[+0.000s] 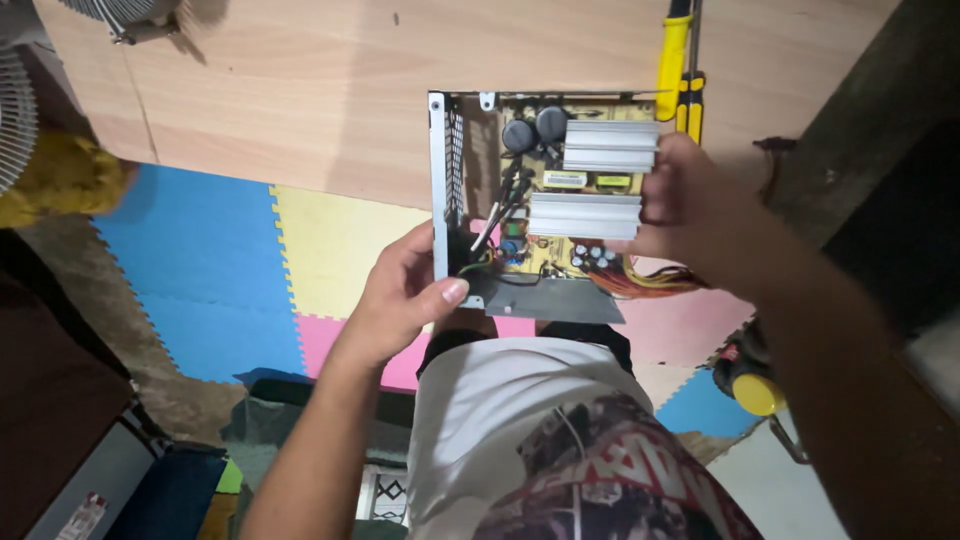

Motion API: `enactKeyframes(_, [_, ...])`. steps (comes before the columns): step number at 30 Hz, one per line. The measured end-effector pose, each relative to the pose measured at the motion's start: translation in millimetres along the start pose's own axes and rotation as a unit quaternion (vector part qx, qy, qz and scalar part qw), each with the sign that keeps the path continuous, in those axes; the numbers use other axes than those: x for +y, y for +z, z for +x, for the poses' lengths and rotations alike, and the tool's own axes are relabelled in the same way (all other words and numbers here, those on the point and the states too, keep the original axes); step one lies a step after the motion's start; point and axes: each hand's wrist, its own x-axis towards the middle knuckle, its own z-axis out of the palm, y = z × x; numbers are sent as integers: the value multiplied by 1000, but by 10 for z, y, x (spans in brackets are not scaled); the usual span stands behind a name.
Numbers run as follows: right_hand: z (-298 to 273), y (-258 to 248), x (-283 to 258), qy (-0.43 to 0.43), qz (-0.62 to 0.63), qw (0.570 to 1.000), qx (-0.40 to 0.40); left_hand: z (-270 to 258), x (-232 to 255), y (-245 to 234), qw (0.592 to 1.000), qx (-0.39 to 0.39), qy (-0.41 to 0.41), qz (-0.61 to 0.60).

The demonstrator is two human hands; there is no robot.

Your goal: Disassembling and inspecting the internal components of a computer power supply unit using a screwdriver.

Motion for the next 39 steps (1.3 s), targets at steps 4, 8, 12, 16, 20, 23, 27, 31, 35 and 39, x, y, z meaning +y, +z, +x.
enactKeyframes(4, [11,-40,98,61,154,986,-13,2,17,-43,999,-10,-25,-41])
enactKeyframes(8, [30,-81,304,80,198,977,14,-7,59,-68,1000,-7,-2,-6])
enactKeyframes(12, [73,-10,175,57,215,975,-5,-11,-78,-179,1000,-7,-12,4])
enactKeyframes(16, [170,119,-76,52,207,977,-15,63,-225,-257,999,-3,26,-28])
enactKeyframes(20, [249,169,-64,17,170,985,-18,129,-79,-169,994,22,48,-101])
enactKeyframes(23, [279,217,-77,-9,161,986,-34,125,-79,-189,991,32,39,-122])
enactKeyframes(27, [290,238,-73,-39,200,978,-46,113,-78,-215,992,28,32,-122])
enactKeyframes(31, [303,232,-34,-73,235,967,-60,101,-106,-216,995,41,33,-81])
enactKeyframes(35, [307,258,-45,-75,253,962,-65,95,-108,-202,997,42,34,-53])
enactKeyframes(39, [264,261,-46,-71,216,973,-44,74,-91,-149,997,48,28,-58])
